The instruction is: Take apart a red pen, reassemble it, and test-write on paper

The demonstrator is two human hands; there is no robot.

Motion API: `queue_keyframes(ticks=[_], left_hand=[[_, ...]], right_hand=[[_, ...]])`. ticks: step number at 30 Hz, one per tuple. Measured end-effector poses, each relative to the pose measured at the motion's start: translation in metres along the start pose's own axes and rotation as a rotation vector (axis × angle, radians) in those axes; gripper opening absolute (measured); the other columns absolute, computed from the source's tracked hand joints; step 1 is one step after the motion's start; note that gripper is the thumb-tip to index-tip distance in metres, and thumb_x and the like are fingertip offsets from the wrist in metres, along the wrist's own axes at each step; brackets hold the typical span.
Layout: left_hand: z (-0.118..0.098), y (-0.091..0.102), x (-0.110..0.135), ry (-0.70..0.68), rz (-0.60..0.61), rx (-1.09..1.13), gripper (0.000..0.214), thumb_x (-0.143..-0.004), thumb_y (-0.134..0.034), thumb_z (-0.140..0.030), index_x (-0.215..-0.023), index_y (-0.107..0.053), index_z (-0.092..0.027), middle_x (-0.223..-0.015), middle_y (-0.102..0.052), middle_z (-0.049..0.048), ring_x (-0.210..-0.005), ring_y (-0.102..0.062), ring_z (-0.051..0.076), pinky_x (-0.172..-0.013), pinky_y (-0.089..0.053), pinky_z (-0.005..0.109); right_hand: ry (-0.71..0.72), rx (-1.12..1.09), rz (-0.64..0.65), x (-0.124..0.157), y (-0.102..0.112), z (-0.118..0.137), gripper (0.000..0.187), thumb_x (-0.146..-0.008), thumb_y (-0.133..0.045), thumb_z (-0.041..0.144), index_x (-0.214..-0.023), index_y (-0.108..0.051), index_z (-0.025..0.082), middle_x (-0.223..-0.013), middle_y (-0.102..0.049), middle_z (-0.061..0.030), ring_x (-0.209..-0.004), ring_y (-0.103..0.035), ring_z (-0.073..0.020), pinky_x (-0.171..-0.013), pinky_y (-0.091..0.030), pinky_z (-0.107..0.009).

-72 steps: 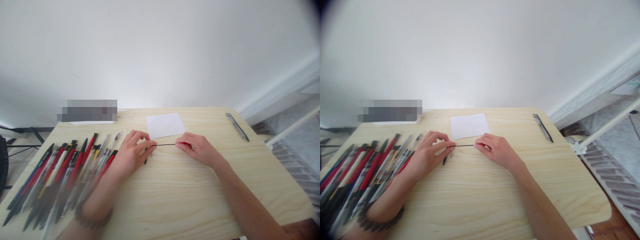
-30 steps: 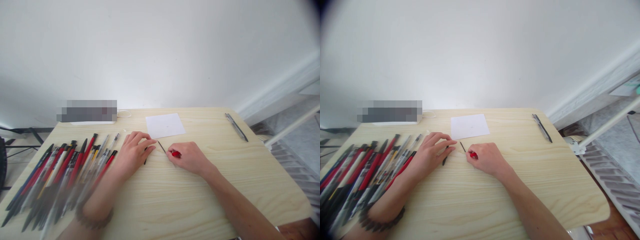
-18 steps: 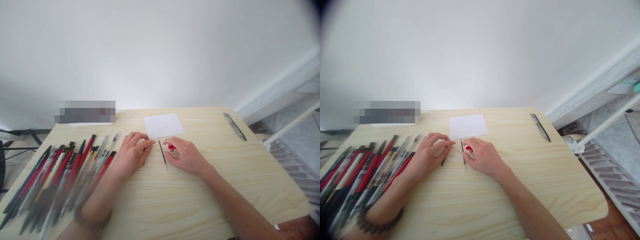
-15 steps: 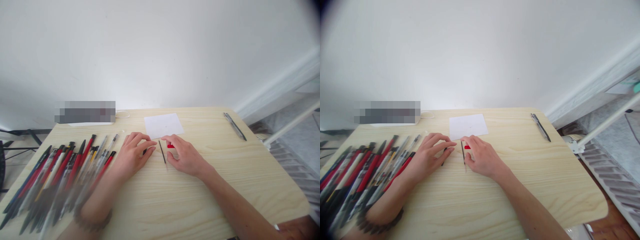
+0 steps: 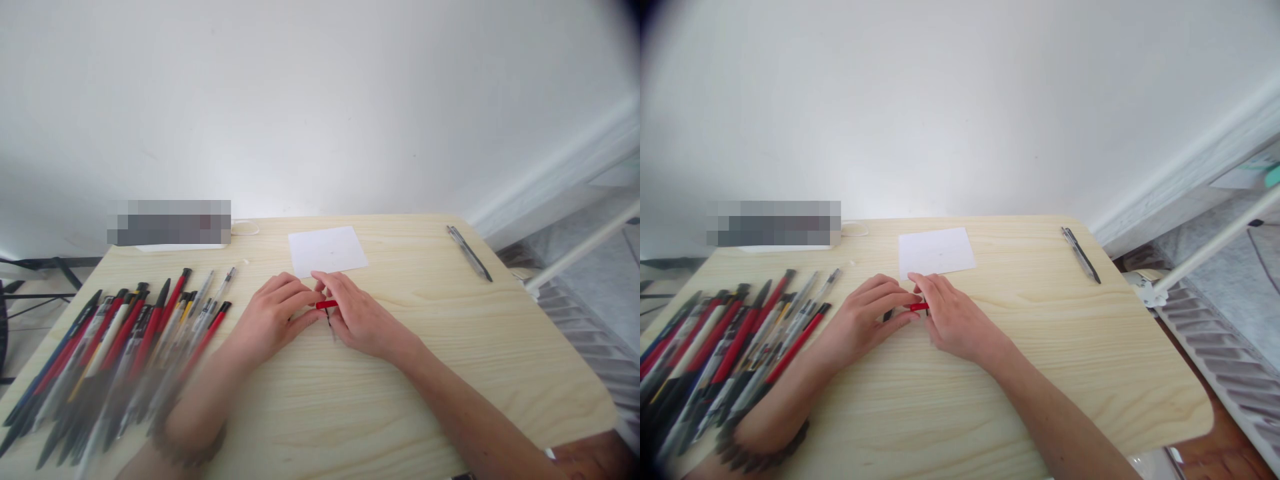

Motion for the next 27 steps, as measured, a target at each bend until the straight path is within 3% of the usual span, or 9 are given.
queue_keyframes(ticks=[7, 13, 18, 21, 27], left_hand=[[0.004, 0.002, 0.0, 0.034, -0.019, 0.034, 0.015, -0.082, -0.057, -0.02, -0.095, -0.063, -0.019, -0.088, -0.067, 0.0052, -0.082, -0.054, 0.017, -0.074, -0.047, 0.032], [0.013, 0.007, 0.003, 0.161, -0.078, 0.126, 0.017, -0.083, -0.054, -0.022, -0.096, -0.064, -0.018, -0.08, -0.066, 0.0054, -0.077, -0.056, 0.016, -0.067, -0.048, 0.029], [0.018, 0.009, 0.005, 0.22, -0.096, 0.172, 0.016, -0.083, -0.054, -0.022, -0.095, -0.063, -0.019, -0.08, -0.065, 0.0051, -0.076, -0.056, 0.016, -0.068, -0.047, 0.029], [0.021, 0.011, 0.007, 0.287, -0.105, 0.166, 0.015, -0.084, -0.053, -0.022, -0.096, -0.062, -0.019, -0.079, -0.062, 0.0038, -0.073, -0.054, 0.014, -0.06, -0.045, 0.025], [0.019, 0.011, 0.008, 0.318, -0.082, 0.13, 0.012, -0.083, -0.053, -0.022, -0.092, -0.058, -0.017, -0.078, -0.058, 0.0017, -0.071, -0.053, 0.013, -0.064, -0.044, 0.026]], right_hand=[[-0.049, -0.07, -0.019, 0.002, 0.001, -0.011, 0.063, -0.075, -0.04, 0.001, -0.132, -0.025, 0.022, -0.112, -0.048, -0.0094, -0.103, -0.05, -0.0194, -0.088, -0.047, -0.039], [-0.04, -0.136, -0.06, 0.005, 0.011, -0.022, 0.058, -0.074, -0.045, 0.005, -0.128, -0.034, 0.025, -0.115, -0.049, -0.0076, -0.105, -0.051, -0.0186, -0.089, -0.047, -0.037], [-0.073, 0.049, -0.092, 0.007, 0.023, -0.032, 0.031, -0.081, -0.052, 0.017, -0.111, -0.053, 0.024, -0.109, -0.057, -0.0058, -0.104, -0.051, -0.0214, -0.092, -0.039, -0.042], [-0.09, 0.133, -0.087, 0.007, 0.026, -0.038, 0.015, -0.084, -0.054, 0.029, -0.097, -0.059, 0.022, -0.096, -0.063, -0.0048, -0.093, -0.054, -0.0209, -0.088, -0.038, -0.042], [-0.062, 0.043, -0.082, 0.007, 0.026, -0.034, 0.017, -0.088, -0.048, 0.03, -0.097, -0.058, 0.021, -0.09, -0.064, -0.0047, -0.082, -0.055, -0.0161, -0.074, -0.044, -0.03]])
Point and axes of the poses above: each hand's wrist, its own x-axis away from the middle knuckle, its own y-axis out of the back of the hand, z = x × y, the point moved 6 cm from there along -x, towards the middle knuckle
